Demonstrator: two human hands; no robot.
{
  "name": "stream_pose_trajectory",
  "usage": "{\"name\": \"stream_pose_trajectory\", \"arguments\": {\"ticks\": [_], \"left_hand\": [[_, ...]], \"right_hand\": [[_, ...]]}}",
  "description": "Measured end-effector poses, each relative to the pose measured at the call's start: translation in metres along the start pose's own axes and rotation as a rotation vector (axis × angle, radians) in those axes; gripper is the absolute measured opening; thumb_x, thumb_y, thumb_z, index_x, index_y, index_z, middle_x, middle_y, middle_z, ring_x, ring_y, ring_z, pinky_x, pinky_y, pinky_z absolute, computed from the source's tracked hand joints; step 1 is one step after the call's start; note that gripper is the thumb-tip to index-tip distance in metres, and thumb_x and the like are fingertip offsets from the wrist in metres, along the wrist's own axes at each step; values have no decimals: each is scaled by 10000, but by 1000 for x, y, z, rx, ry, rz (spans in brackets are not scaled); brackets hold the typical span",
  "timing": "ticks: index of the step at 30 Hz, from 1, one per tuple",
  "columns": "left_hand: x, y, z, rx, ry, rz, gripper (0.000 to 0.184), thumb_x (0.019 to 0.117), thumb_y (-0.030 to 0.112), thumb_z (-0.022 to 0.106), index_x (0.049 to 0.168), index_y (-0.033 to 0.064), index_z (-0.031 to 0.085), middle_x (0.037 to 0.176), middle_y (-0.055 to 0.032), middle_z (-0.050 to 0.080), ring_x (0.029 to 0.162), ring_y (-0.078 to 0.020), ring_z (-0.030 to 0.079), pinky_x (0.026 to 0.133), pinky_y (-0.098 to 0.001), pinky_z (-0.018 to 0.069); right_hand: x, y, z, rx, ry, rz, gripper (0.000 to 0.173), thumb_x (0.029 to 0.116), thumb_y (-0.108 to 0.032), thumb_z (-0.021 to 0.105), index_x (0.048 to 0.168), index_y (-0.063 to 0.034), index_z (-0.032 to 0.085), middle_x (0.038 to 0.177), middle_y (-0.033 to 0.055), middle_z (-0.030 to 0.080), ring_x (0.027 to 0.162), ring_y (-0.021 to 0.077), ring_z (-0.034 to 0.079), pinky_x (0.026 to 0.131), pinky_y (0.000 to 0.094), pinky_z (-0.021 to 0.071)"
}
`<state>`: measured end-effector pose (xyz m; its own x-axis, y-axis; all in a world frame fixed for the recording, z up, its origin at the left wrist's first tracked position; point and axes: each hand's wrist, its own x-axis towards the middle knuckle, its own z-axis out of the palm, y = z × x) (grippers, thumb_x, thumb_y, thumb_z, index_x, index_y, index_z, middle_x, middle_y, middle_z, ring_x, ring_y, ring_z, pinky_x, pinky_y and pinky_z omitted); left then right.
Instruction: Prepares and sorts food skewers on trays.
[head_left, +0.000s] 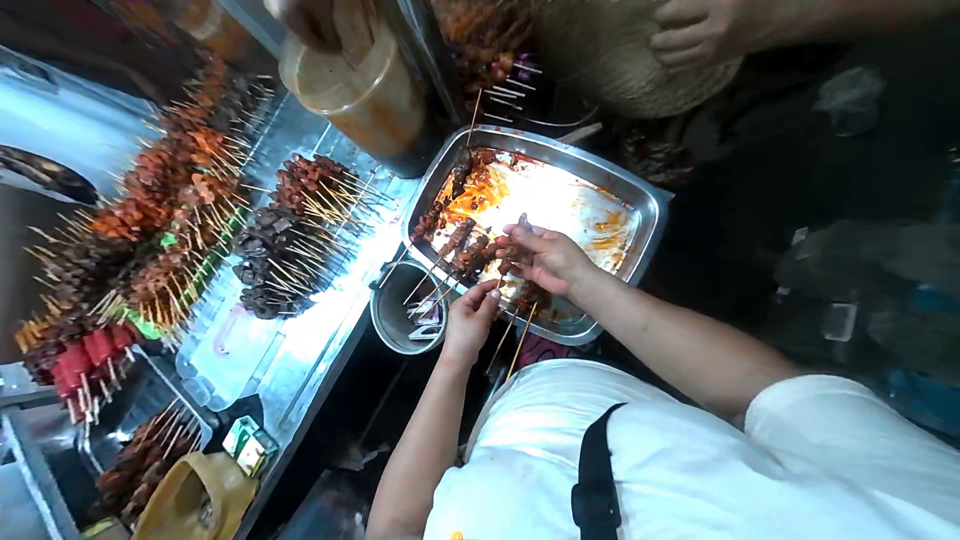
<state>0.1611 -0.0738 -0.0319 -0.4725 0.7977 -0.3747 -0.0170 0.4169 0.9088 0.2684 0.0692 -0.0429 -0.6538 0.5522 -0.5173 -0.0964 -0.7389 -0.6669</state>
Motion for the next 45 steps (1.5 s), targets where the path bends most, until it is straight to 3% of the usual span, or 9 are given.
{"name": "stream_pose_trajectory", "arguments": {"ticks": [8, 16, 22, 26, 28, 30, 33, 39, 45], "left_hand": [[2, -1, 7, -93, 6, -40, 312, 1053, 69, 520, 1345, 13, 614, 710, 34, 539, 521, -11, 416, 490, -182, 371], [4, -4, 8, -55, 23, -49, 313, 1052, 87, 541, 1349, 19, 616, 728, 22, 564, 530, -12, 424, 495, -188, 371], [6, -3, 9, -60, 38, -68, 314, 1053, 92, 541, 1350, 27, 620, 736, 13, 567, 543, -21, 442, 505, -196, 384], [7, -6, 4, -29, 36, -44, 317, 1052, 97, 548, 1353, 31, 622, 784, 2, 610, 557, -19, 445, 517, -197, 384], [7, -6, 1, 7, 23, -28, 316, 1050, 93, 547, 1349, 23, 622, 815, -3, 637, 575, -13, 462, 541, -198, 403], [7, -7, -1, 21, 8, -14, 315, 1051, 90, 540, 1344, 6, 619, 821, 0, 642, 570, -7, 460, 540, -193, 406], [6, -8, -1, 17, 10, -4, 313, 1052, 88, 536, 1340, 3, 622, 809, 1, 639, 567, -4, 465, 534, -190, 405], [9, -10, -3, -5, 21, -25, 309, 1056, 96, 532, 1335, -2, 622, 848, -14, 655, 578, -11, 471, 536, -197, 404], [13, -13, -5, -62, 48, -37, 316, 1061, 96, 518, 1343, -9, 612, 884, -33, 664, 594, -23, 489, 533, -203, 404]], "right_hand": [[5, -4, 9, 110, 43, 32, 201, 1090, -191, 499, 1209, -61, 596, 924, 54, 697, 797, 157, 699, 751, 332, 603], [5, -2, 10, 96, 49, 36, 205, 1089, -176, 498, 1205, -42, 601, 932, 63, 699, 791, 154, 702, 744, 317, 606], [-1, 7, 16, 27, 79, 16, 220, 1081, -237, 526, 1190, -73, 625, 916, 31, 696, 726, 97, 677, 700, 247, 586], [8, 2, 12, 26, 40, 46, 257, 1079, -252, 532, 1245, -67, 599, 964, 53, 701, 801, 133, 695, 737, 290, 595], [19, -8, 7, 28, 63, 25, 325, 1094, -332, 486, 1309, -98, 559, 1038, 45, 687, 875, 146, 678, 761, 324, 572], [24, -19, 6, 44, 129, -7, 324, 1107, -340, 445, 1274, -105, 592, 1043, 35, 696, 905, 157, 694, 780, 340, 579], [25, -24, 12, 56, 161, -2, 248, 1108, -240, 449, 1188, -76, 616, 977, 52, 701, 865, 165, 696, 748, 332, 575], [27, -16, 16, -22, 135, -22, 262, 1108, -236, 458, 1194, -49, 620, 955, 60, 706, 817, 154, 694, 725, 313, 579], [30, -3, 24, -113, 79, 2, 279, 1112, -280, 440, 1194, -84, 621, 946, 30, 697, 761, 115, 666, 691, 300, 570]]}}
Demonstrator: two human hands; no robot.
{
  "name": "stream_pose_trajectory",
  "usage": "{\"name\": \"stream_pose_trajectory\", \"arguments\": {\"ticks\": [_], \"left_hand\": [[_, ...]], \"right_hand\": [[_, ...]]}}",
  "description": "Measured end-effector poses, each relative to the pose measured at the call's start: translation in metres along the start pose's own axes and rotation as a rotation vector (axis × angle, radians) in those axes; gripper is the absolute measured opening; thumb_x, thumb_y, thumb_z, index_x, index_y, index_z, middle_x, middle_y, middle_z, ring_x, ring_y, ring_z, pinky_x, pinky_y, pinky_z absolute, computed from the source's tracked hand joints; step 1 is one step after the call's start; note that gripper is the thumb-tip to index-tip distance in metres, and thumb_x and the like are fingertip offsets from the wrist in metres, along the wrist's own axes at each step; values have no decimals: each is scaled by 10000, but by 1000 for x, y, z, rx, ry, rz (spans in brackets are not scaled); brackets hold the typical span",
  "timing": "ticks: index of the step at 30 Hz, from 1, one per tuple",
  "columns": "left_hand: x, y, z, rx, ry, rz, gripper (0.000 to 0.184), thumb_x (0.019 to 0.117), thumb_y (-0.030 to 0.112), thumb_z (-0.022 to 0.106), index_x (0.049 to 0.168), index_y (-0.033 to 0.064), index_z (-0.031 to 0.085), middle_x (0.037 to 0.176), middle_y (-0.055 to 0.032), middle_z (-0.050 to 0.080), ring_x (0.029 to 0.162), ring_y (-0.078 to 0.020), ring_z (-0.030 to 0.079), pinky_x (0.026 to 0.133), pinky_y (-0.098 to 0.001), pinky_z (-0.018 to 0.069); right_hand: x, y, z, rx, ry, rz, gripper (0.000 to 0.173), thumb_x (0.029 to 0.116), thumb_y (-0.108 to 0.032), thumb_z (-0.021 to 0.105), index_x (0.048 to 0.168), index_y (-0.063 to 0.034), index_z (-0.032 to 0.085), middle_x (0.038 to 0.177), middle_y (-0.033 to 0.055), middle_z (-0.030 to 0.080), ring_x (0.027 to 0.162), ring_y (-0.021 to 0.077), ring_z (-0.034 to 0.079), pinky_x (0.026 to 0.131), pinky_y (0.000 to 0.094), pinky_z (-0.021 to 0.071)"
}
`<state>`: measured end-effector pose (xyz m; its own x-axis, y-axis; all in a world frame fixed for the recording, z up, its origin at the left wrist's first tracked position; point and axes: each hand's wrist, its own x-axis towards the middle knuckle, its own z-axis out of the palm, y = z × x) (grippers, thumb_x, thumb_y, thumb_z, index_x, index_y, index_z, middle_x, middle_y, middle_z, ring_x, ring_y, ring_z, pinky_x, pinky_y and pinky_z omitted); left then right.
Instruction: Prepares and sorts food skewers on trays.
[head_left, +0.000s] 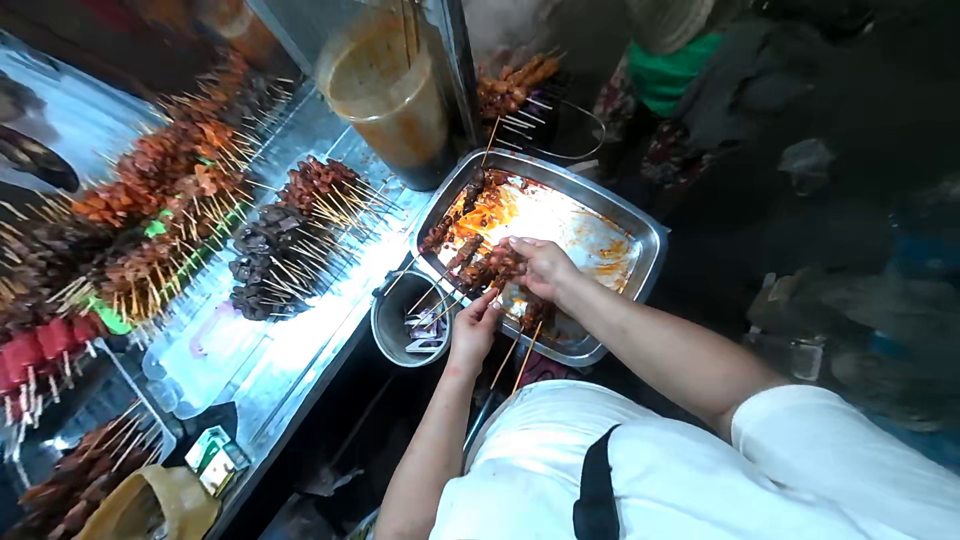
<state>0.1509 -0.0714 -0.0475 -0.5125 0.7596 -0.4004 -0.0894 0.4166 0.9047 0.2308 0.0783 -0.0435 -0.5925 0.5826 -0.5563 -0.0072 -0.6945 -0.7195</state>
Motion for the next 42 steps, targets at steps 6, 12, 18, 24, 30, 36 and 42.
{"name": "stream_pose_trajectory", "arguments": {"ticks": [6, 12, 18, 24, 30, 36, 42], "left_hand": [[5, 6, -16, -65, 95, 12, 320, 1069, 95, 501, 1352, -18, 595, 846, -20, 632, 560, -23, 458, 508, -201, 392], [2, 1, -28, -86, 121, 61, 327, 1060, 74, 505, 1360, -23, 593, 824, -6, 613, 537, -13, 434, 487, -185, 377], [-2, 0, -28, -90, 97, 62, 325, 1059, 72, 502, 1357, -13, 600, 823, 0, 616, 538, -4, 422, 495, -185, 372], [-9, 7, -24, -72, 73, 89, 325, 1060, 91, 513, 1355, -17, 597, 881, -4, 640, 565, 5, 437, 521, -181, 382], [-18, 12, -13, -14, 38, 123, 326, 1058, 91, 513, 1353, -18, 601, 963, -30, 670, 600, 3, 460, 544, -186, 397], [-32, 12, -6, 34, 6, 156, 318, 1058, 101, 517, 1340, -10, 616, 864, 6, 639, 570, 6, 439, 531, -183, 386], [-46, 18, -2, 52, -17, 172, 317, 1054, 93, 523, 1339, -12, 614, 857, 17, 638, 565, 15, 436, 528, -174, 383]], "right_hand": [[45, -17, 11, -485, -23, -169, 360, 1112, -292, 446, 1233, -18, 647, 1077, 110, 687, 896, 172, 655, 809, 365, 551], [141, -72, -6, -1497, 119, -576, 342, 1014, -65, 520, 1325, -14, 653, 1389, 224, 603, 1327, 440, 533, 1066, 627, 441], [135, -63, -7, -1634, 68, -597, 265, 1021, -98, 560, 1222, 1, 702, 1280, 245, 648, 1282, 459, 551, 1014, 636, 466], [74, -57, -10, -471, -33, -118, 256, 1082, -200, 482, 1269, -75, 604, 1012, 55, 664, 838, 132, 629, 712, 317, 523], [17, -52, -17, -209, -171, -30, 228, 1086, -162, 455, 1231, -109, 622, 945, -11, 677, 787, 85, 643, 665, 258, 532], [-7, -54, -27, -161, -175, -100, 191, 1069, -86, 482, 1208, -69, 612, 937, 14, 706, 778, 77, 665, 667, 239, 541], [-22, -60, -34, -224, -211, -96, 147, 1053, -81, 521, 1137, -46, 636, 863, 21, 706, 683, 53, 641, 572, 197, 498]]}}
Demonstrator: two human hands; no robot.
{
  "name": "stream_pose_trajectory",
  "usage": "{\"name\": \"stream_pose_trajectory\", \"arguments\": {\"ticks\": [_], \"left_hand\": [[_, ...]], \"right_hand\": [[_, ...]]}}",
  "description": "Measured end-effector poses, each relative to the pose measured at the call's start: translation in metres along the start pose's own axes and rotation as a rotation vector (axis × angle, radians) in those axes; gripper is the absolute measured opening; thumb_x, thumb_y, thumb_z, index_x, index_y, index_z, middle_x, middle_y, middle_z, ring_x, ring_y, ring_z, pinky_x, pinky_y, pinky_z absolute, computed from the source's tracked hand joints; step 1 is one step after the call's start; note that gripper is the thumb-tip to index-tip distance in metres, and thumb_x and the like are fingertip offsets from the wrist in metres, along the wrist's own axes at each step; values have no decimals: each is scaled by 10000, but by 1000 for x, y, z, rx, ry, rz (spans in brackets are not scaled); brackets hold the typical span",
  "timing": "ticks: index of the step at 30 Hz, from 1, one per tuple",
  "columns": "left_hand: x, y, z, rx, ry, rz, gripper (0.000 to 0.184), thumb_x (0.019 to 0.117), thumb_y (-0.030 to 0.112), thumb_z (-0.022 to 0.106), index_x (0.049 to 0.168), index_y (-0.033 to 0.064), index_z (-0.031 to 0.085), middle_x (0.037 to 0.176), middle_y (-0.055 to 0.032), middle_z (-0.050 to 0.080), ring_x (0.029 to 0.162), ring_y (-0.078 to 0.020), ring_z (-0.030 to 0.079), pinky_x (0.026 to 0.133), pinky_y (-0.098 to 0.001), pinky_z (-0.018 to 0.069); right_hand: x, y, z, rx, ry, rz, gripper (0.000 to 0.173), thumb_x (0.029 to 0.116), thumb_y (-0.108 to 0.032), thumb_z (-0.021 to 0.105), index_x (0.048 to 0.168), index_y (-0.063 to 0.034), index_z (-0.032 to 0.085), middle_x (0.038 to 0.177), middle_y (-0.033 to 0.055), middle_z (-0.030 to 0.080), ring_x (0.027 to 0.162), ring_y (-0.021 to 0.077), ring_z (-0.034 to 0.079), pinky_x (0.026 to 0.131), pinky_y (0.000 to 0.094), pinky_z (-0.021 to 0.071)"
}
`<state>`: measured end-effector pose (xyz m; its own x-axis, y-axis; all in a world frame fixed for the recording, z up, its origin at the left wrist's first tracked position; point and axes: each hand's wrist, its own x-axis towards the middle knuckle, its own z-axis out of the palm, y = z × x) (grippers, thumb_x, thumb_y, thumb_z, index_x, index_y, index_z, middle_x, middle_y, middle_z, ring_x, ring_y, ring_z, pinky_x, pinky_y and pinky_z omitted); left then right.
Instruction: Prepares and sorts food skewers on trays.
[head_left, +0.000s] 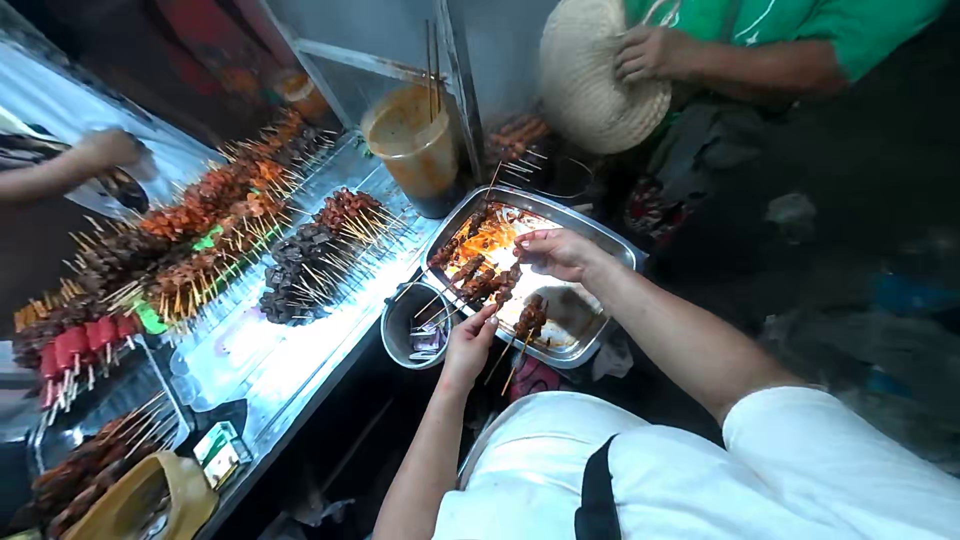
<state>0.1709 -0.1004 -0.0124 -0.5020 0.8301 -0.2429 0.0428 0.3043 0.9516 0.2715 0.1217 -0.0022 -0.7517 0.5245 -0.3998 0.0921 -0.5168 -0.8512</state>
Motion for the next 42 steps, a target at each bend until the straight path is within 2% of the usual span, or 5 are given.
{"name": "stream_pose_trajectory", "arguments": {"ticks": [6, 17, 21, 35, 42], "left_hand": [[-9, 6, 3, 16, 11, 20, 317, 1052, 84, 519, 1338, -19, 610, 922, 2, 664, 580, 25, 447, 544, -166, 394], [-7, 3, 11, -38, 16, 65, 319, 1053, 78, 509, 1334, -33, 610, 826, 21, 623, 549, 18, 425, 513, -167, 377], [-3, 3, 12, -43, 33, 71, 326, 1053, 70, 510, 1349, -35, 596, 885, 5, 644, 554, 25, 419, 512, -162, 373], [-1, -1, 12, -33, 16, 97, 318, 1049, 68, 515, 1334, -37, 608, 939, 0, 669, 575, 35, 437, 533, -154, 386], [-2, -3, 12, -24, 22, 99, 316, 1051, 82, 519, 1331, -31, 613, 903, 10, 663, 563, 36, 429, 528, -157, 381]], "right_hand": [[-17, -4, 4, -458, 11, -262, 173, 1007, -20, 596, 1142, 26, 694, 992, 88, 722, 845, 103, 670, 790, 293, 554], [-20, 18, 3, -198, -36, -179, 156, 1045, -122, 572, 1131, -61, 686, 905, 11, 713, 677, 32, 593, 583, 199, 467], [-24, 17, 9, -100, -30, -136, 188, 1054, -143, 566, 1197, -63, 658, 954, 18, 724, 711, 37, 623, 591, 198, 482], [-18, 12, 13, 66, 137, -126, 167, 1057, -168, 564, 1151, -71, 663, 932, 21, 724, 734, 62, 638, 605, 225, 494], [-18, -2, 7, 60, 77, -30, 157, 1061, -133, 528, 1105, -60, 660, 875, 37, 735, 719, 76, 674, 573, 224, 505]]}}
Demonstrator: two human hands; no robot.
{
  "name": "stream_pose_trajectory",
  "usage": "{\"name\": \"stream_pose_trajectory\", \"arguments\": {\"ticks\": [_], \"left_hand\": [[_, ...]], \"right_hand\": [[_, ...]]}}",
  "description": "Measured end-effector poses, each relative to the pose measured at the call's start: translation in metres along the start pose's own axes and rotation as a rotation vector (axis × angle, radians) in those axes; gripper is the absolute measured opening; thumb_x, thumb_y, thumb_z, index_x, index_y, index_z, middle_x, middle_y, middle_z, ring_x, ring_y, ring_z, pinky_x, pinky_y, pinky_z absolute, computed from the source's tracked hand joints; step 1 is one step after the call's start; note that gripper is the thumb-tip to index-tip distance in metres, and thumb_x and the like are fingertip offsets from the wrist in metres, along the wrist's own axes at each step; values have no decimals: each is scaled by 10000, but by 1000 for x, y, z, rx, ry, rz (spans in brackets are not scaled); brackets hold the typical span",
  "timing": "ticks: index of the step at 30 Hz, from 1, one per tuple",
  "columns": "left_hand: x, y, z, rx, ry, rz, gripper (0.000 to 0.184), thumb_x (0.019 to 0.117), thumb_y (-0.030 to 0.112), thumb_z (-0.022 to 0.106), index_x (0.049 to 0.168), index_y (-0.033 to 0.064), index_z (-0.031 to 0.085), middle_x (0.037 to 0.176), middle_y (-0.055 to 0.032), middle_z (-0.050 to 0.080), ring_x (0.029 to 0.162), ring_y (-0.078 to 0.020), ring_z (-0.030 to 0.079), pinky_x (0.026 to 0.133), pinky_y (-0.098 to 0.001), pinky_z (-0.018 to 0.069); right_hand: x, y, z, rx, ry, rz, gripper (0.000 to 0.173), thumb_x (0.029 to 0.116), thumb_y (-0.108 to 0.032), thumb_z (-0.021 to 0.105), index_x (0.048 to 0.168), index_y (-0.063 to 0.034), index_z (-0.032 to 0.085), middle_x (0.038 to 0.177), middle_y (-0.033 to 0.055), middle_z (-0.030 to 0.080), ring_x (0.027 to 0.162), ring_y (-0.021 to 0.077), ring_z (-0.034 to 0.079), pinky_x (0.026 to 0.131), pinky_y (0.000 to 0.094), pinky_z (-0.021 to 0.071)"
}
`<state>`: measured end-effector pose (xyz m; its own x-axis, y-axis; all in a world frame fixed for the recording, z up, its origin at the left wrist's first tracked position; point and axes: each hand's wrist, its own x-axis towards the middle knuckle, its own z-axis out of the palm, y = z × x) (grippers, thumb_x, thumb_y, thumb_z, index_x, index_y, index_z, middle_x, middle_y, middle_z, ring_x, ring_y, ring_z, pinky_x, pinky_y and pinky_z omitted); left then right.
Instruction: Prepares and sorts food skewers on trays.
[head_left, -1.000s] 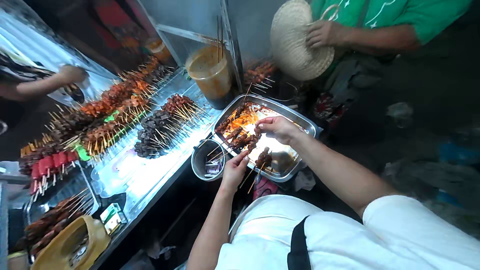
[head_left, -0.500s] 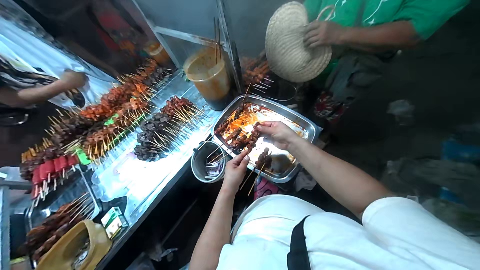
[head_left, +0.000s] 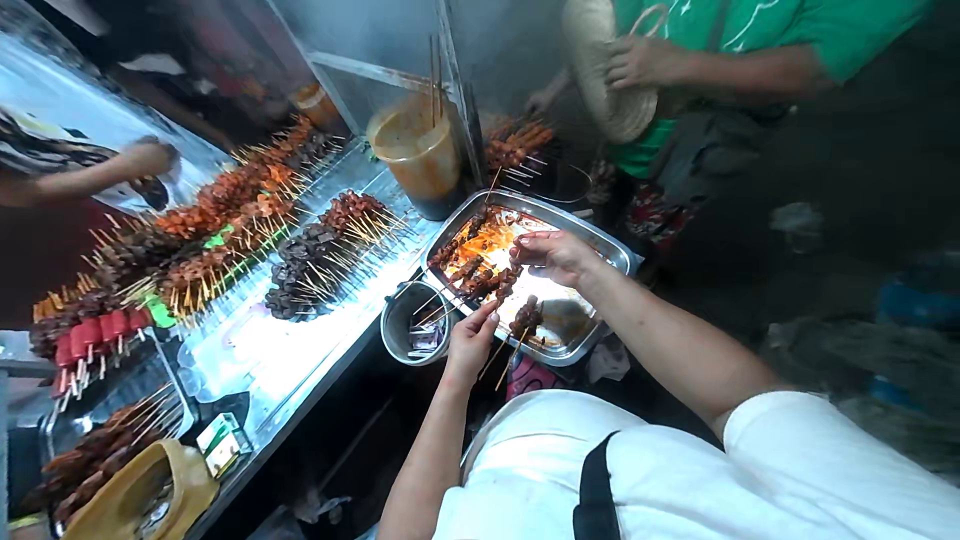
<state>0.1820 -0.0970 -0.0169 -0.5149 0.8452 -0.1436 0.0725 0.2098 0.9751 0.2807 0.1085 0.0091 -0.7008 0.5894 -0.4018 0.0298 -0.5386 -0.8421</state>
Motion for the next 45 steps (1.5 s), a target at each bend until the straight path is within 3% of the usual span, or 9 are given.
{"name": "stream_pose_trajectory", "arguments": {"ticks": [10, 17, 21, 24, 31, 34, 36, 40, 45], "left_hand": [[1, -1, 3, -5, 7, 4, 314, 1043, 58, 517, 1325, -44, 613, 967, -18, 680, 593, 37, 454, 546, -152, 392], [6, -4, 4, -73, 32, 15, 314, 1052, 72, 506, 1326, -39, 611, 867, 13, 645, 557, 26, 433, 516, -160, 382], [9, -3, 4, -69, 20, 11, 308, 1051, 85, 509, 1314, -30, 623, 828, 31, 625, 561, 23, 439, 524, -160, 385], [10, -3, 4, -69, 32, 7, 265, 1045, 82, 523, 1244, -34, 654, 774, 42, 604, 547, 22, 438, 513, -160, 382], [19, -4, 6, -21, 66, -15, 172, 1032, 76, 555, 1072, -27, 686, 736, 42, 599, 551, 21, 457, 526, -165, 396], [31, 2, -5, 274, 71, 3, 214, 1042, 127, 565, 1093, -21, 710, 847, -41, 674, 714, -43, 575, 712, -244, 492], [44, 12, -26, 528, 56, -32, 273, 1065, 173, 542, 1168, -19, 706, 1015, -168, 721, 940, -225, 681, 920, -432, 524], [81, 9, -66, 943, -61, -185, 341, 1085, 250, 497, 1289, 49, 682, 1219, -233, 690, 1176, -413, 645, 1032, -630, 462], [82, 0, -75, 1103, 36, -90, 309, 973, 238, 694, 1200, 30, 719, 1298, -252, 621, 1254, -443, 563, 1051, -626, 447]], "right_hand": [[-7, 27, 12, -135, 62, -209, 195, 1055, -157, 575, 1170, -52, 693, 918, 18, 725, 677, 32, 591, 590, 208, 468], [-10, 25, 10, -91, -76, -25, 244, 1059, -235, 576, 1246, -85, 621, 1029, 33, 702, 818, 92, 658, 680, 261, 540], [-14, 32, 17, -100, -110, -4, 109, 1007, -96, 640, 1098, -34, 641, 868, 20, 682, 662, 50, 597, 595, 205, 493], [-13, 35, 21, -90, -61, -64, 77, 1000, -80, 646, 1052, -24, 653, 785, 0, 642, 565, 22, 503, 528, 180, 434], [-13, 44, 32, -124, -2, -72, 186, 986, -55, 663, 1164, -28, 619, 859, 33, 680, 655, 44, 576, 584, 199, 455], [-6, 42, 20, -212, -15, -52, 485, 992, -135, 679, 1436, -110, 487, 1097, 101, 703, 907, 146, 651, 784, 329, 525], [1, 35, 6, -285, -6, -89, 667, 1006, -184, 666, 1580, -176, 325, 1298, 147, 665, 1124, 243, 650, 933, 462, 522], [7, 18, -20, -437, 63, -191, 549, 1034, -227, 624, 1539, -148, 425, 1407, 136, 597, 1197, 261, 610, 926, 489, 511], [8, 19, -49, -591, 94, -261, 412, 1036, -134, 606, 1441, -80, 550, 1374, 158, 602, 1104, 241, 628, 880, 424, 525]]}}
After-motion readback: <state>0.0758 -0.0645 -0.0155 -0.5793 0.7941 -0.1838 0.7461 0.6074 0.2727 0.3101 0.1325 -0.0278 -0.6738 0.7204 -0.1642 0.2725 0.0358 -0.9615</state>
